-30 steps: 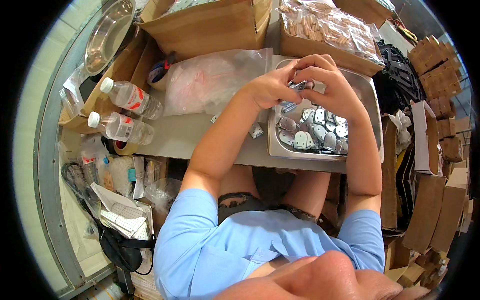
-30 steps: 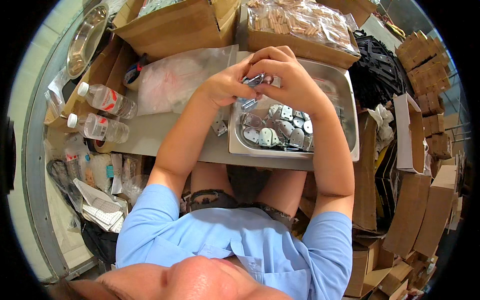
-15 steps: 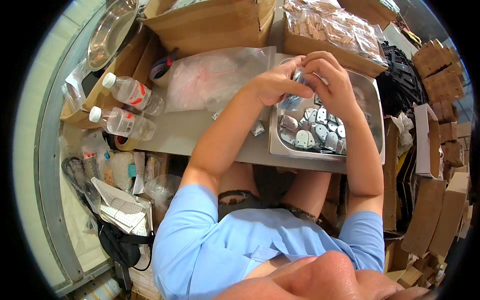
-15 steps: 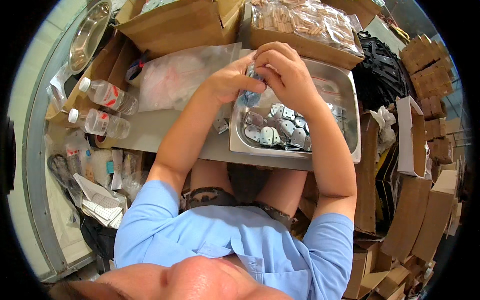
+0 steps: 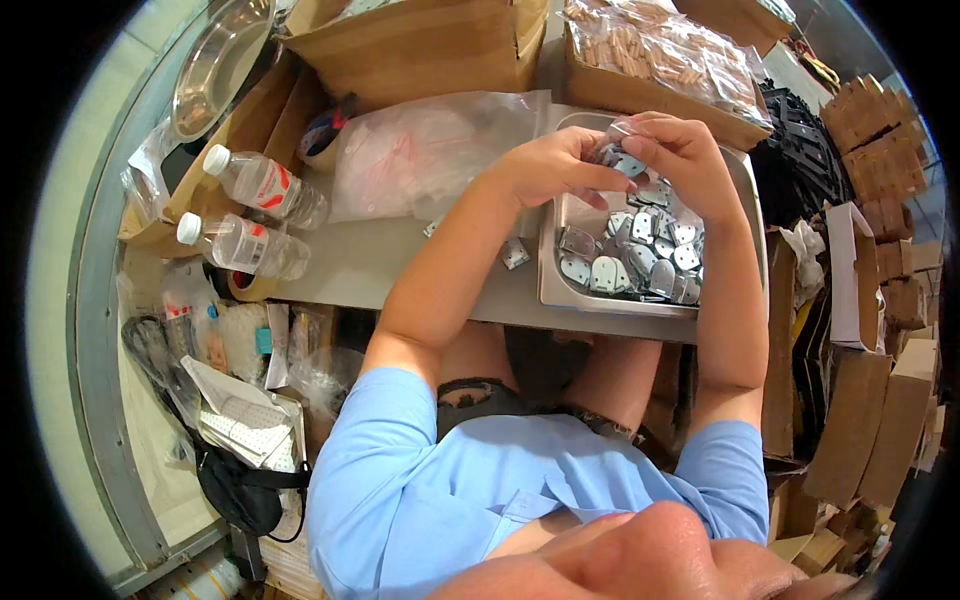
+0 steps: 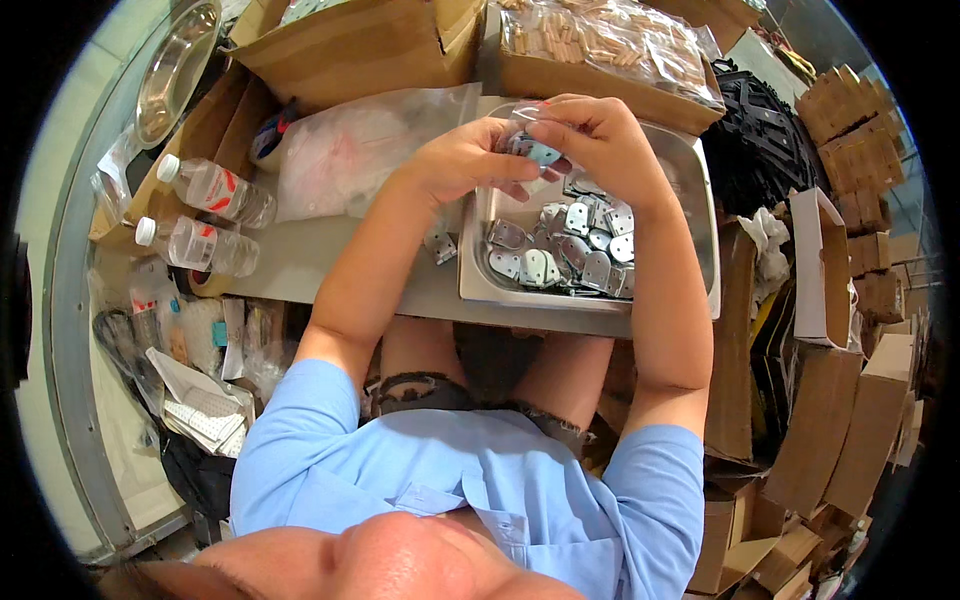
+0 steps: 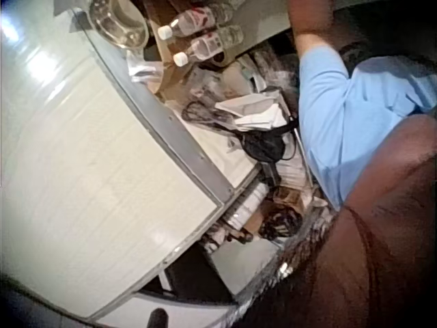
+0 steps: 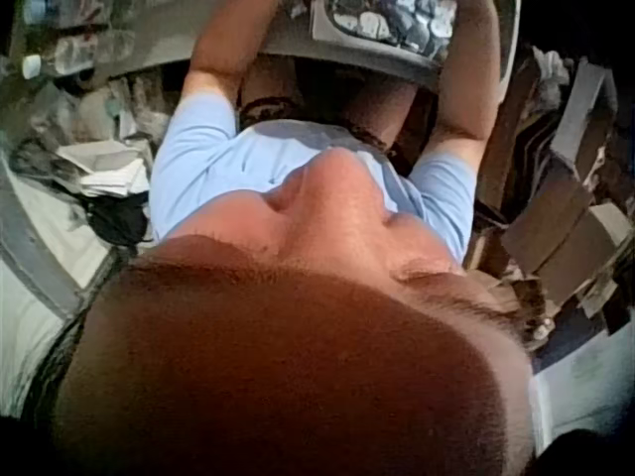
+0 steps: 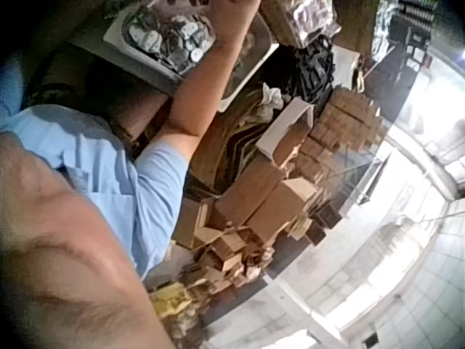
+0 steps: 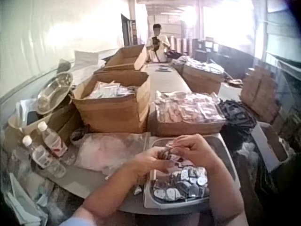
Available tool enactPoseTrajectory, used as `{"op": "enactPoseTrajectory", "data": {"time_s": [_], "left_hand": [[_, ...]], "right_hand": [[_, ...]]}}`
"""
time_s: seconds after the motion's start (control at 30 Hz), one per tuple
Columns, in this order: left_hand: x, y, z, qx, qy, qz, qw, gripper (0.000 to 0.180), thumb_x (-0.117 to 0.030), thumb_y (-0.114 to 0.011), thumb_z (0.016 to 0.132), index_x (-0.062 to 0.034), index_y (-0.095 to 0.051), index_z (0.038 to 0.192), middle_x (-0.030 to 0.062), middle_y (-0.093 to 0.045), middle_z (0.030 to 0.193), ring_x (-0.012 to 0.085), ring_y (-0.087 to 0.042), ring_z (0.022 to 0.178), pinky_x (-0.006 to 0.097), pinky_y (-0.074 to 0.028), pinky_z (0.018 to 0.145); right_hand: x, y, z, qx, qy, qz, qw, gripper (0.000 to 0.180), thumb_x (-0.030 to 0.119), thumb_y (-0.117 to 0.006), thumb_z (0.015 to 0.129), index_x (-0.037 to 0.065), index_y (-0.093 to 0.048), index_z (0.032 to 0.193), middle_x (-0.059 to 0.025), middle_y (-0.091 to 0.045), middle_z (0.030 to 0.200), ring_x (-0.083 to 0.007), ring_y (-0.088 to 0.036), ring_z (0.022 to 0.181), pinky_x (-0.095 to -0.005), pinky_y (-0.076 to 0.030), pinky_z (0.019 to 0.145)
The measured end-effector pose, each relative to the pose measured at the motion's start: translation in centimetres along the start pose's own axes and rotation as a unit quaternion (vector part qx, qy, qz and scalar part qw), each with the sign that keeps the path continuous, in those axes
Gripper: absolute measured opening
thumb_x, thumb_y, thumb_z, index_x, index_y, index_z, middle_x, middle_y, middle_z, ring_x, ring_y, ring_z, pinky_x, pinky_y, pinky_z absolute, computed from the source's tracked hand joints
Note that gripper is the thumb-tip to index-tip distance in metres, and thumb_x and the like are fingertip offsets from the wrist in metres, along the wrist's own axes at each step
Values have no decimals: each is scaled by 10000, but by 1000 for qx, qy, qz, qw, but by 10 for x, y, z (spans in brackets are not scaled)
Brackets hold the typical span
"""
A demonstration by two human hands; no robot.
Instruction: The person places small metal components into plastic bags, sealing each bag by hand and setting it aside into a tray.
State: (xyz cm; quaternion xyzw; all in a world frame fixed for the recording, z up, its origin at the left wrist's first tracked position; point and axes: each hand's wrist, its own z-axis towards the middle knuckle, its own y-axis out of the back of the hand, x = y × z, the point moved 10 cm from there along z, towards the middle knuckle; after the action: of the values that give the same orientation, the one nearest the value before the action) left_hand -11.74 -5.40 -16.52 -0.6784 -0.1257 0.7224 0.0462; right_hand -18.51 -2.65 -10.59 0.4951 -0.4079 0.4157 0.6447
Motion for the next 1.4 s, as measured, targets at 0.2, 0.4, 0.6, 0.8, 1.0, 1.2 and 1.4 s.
{"op": "enactPoseTrajectory", "data": {"time_s": [0.2,0.4,0.6,0.8,1.0,1.2,1.4], "left_hand": [[-26,42,1,-140,-139,59,979,317,-243,-677,822,-24,-607,1040,20,-625,922,80,-563,835,211,-456,730],[-38,47,-3,-218,-193,100,951,227,-210,-645,850,0,-640,937,12,-629,834,56,-546,757,205,-448,684],[-45,43,-11,-236,-216,150,935,249,-234,-648,843,9,-644,899,4,-625,757,46,-534,667,208,-442,594],[-48,34,-12,-206,-203,155,944,181,-177,-641,860,1,-628,892,-22,-597,786,23,-499,697,168,-407,604],[-49,33,-12,-210,-209,195,935,175,-176,-624,873,-1,-625,882,-28,-586,775,17,-483,680,166,-391,579],[-54,33,-13,-230,-221,230,919,185,-188,-621,875,-3,-621,884,-34,-579,758,20,-483,675,173,-393,578],[-74,44,-34,-303,-254,189,899,174,-191,-617,875,-17,-617,860,-38,-558,704,18,-452,623,175,-366,541]], "right_hand": [[13,14,0,-97,82,-125,984,108,55,-685,757,-36,-672,811,-52,-637,765,-92,-563,716,-228,-457,663],[16,14,-1,-117,102,-146,977,116,56,-708,732,-31,-666,797,-35,-632,746,-70,-546,691,-219,-452,640],[2,6,1,-86,56,-97,990,120,60,-710,747,-33,-658,802,-17,-631,734,-45,-533,682,-202,-455,626],[6,0,2,-59,87,-77,992,130,53,-702,762,-25,-640,846,-15,-627,773,-48,-538,712,-203,-457,652],[3,-3,3,-32,51,-45,997,120,52,-675,791,-10,-596,858,11,-583,759,-39,-509,717,-201,-440,646],[10,-4,5,-17,109,-112,988,120,70,-658,800,-4,-567,823,24,-535,731,-48,-450,704,-212,-399,616],[9,7,5,-10,117,-103,988,141,87,-648,807,2,-536,817,33,-488,717,-49,-426,690,-205,-361,588]]}}
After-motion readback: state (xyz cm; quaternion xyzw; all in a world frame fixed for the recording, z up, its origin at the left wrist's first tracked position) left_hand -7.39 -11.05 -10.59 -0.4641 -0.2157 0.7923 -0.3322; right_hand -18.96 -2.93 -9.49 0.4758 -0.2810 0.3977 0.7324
